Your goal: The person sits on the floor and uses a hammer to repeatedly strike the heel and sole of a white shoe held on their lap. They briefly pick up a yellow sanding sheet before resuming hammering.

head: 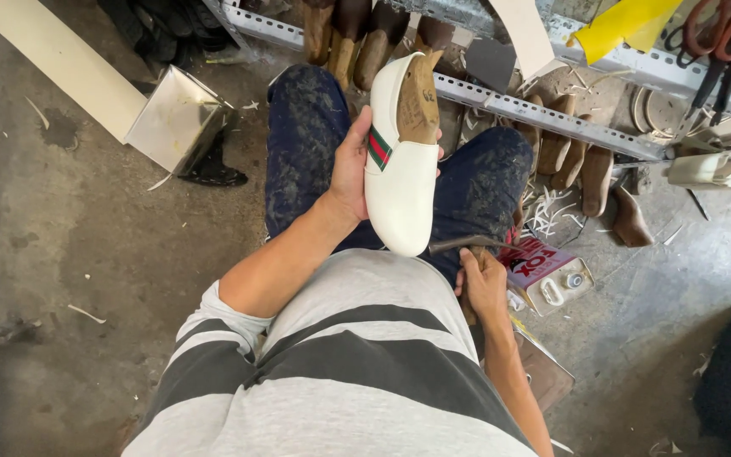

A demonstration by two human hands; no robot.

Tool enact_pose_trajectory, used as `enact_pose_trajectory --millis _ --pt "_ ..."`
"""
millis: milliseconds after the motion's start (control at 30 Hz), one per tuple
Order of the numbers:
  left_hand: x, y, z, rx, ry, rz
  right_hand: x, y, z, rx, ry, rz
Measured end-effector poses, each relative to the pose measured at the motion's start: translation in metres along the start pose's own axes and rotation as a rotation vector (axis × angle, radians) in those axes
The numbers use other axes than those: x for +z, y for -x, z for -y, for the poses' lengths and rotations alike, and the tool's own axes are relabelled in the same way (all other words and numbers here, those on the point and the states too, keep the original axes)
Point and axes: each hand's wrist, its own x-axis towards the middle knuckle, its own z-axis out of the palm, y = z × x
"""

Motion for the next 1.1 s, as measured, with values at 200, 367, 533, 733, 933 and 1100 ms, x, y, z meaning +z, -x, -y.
enact_pose_trajectory --millis 200,367,533,733,933,1100 --pt "-0.027 -0.005 -0.013 -0.245 0.064 0.098 -0.001 -0.005 -0.014 0.0 0.001 -0.009" --pt "-0.018 0.0 -0.013 -0.224 0.089 0.069 -0.001 -0.002 -0.01 -0.018 -0.017 -0.001" --pt "-0.027 -0.008 -0.014 -0.13 0.077 -0.096 -0.001 -0.001 -0.008 -0.065 -0.029 -0.006" --pt "-0.029 -0.005 -0.015 -0.105 0.087 -0.267 -0.001 -0.002 -0.011 -0.043 -0.046 -0.018" --pt "-0.016 0.0 -0.014 -0.083 0.139 -0.36 -0.001 -0.004 -0.014 -0.04 -0.043 -0.024" --pt "-0.031 -0.002 -0.005 0.012 -0.014 -0.385 -0.001 -0.003 -0.01 -0.004 -0.059 -0.026"
